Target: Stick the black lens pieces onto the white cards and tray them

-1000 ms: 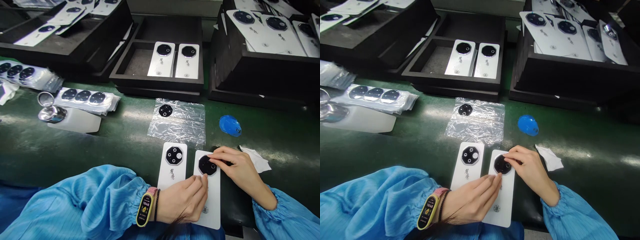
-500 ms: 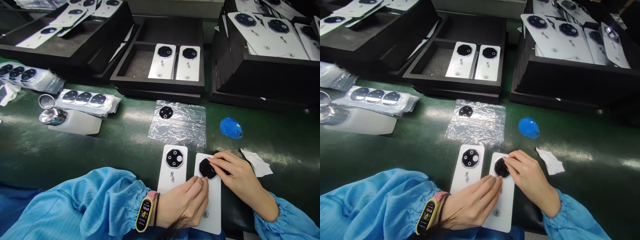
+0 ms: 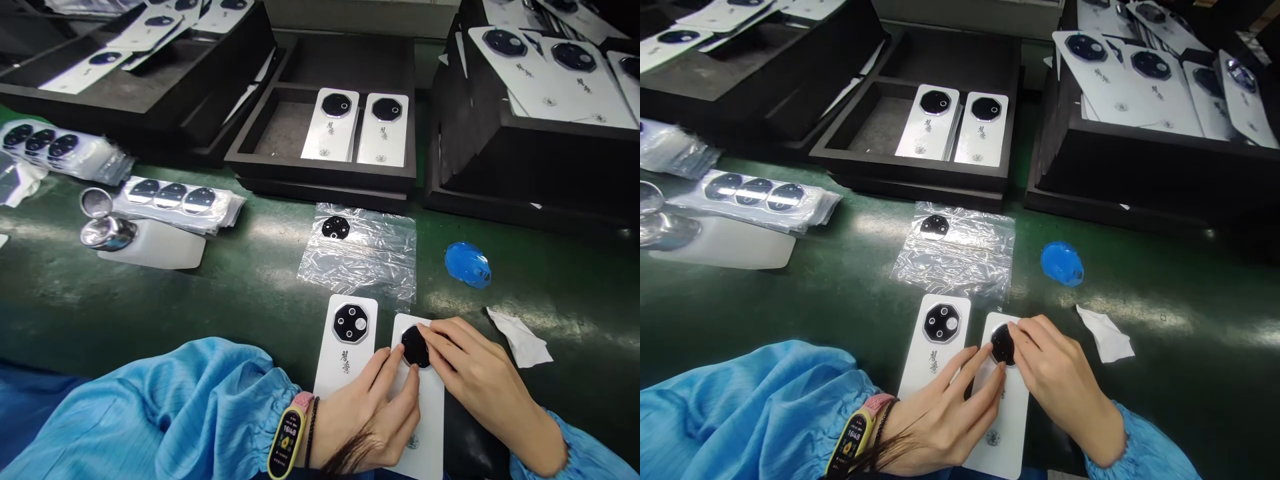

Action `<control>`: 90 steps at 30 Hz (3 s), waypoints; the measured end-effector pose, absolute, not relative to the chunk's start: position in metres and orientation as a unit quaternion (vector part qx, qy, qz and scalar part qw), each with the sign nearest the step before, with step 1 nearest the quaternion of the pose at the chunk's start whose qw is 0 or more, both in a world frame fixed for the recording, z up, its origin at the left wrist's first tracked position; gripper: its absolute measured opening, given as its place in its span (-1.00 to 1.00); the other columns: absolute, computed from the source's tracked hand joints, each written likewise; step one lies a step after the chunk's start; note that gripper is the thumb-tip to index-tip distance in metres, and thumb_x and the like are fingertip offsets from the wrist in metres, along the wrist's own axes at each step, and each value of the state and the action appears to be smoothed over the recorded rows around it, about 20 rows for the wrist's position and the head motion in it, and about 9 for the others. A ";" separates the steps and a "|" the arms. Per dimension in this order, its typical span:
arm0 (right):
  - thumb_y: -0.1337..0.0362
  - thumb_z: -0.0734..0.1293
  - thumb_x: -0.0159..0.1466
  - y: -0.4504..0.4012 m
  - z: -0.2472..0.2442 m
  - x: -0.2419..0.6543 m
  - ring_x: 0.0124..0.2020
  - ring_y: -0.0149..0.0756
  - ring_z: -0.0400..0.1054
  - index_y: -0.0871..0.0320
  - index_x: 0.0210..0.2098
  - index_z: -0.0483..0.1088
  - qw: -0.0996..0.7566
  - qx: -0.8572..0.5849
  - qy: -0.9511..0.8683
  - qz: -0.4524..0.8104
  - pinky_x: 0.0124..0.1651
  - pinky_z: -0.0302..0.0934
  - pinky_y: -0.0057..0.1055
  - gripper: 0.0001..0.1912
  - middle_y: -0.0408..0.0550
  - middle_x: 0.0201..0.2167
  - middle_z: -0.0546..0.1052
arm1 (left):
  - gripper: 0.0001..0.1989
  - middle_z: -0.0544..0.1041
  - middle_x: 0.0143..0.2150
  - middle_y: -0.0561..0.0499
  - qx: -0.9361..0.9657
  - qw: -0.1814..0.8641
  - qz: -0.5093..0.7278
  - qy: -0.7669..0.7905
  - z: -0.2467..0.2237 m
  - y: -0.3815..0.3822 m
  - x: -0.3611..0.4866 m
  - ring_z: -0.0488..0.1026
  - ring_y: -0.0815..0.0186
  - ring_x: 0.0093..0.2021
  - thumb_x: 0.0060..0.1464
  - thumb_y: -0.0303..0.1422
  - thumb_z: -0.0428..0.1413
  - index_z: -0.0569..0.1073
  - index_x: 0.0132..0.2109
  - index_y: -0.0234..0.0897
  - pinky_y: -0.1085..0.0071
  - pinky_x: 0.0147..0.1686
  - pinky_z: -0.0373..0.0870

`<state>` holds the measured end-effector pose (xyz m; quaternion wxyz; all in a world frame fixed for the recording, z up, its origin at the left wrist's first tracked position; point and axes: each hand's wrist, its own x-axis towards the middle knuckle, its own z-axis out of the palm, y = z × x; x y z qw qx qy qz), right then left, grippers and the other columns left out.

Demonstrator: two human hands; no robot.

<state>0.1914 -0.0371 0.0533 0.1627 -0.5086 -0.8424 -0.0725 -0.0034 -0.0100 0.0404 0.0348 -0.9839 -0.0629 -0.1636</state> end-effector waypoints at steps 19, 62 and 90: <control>0.59 0.07 0.27 -0.039 0.062 0.190 -0.46 -0.32 0.31 0.32 -0.44 0.49 0.206 -0.549 -0.809 -0.051 -0.44 0.26 -0.40 -0.61 -0.01 -0.55 0.47 | -0.77 0.49 -0.09 -0.25 -0.983 0.080 -0.161 -0.029 0.049 -0.004 -0.004 0.51 0.02 -0.14 0.15 -0.38 0.05 0.48 -0.14 -0.49 0.15 -0.14 0.36; 0.41 0.18 0.35 -0.057 0.061 0.220 -0.42 -0.27 0.45 0.17 -0.29 0.41 0.142 -0.665 -0.699 -0.219 -0.37 0.33 -0.34 -0.83 -0.06 -0.44 0.55 | -0.67 0.50 -0.06 -0.33 -0.978 0.125 -0.169 0.008 0.045 -0.005 -0.007 0.50 0.09 -0.15 0.19 -0.39 -0.01 0.49 -0.05 -0.58 0.21 -0.16 0.41; 0.58 0.16 0.26 -0.047 0.048 0.163 -0.26 -0.25 0.45 0.20 -0.11 0.41 0.242 -0.556 -0.794 0.035 -0.14 0.43 -0.38 -0.68 0.01 -0.31 0.53 | -0.67 0.59 -0.13 -0.09 -0.973 0.085 -0.210 -0.031 0.041 -0.004 -0.006 0.52 0.21 -0.14 0.14 -0.33 -0.04 0.57 -0.14 -0.37 0.41 -0.16 0.45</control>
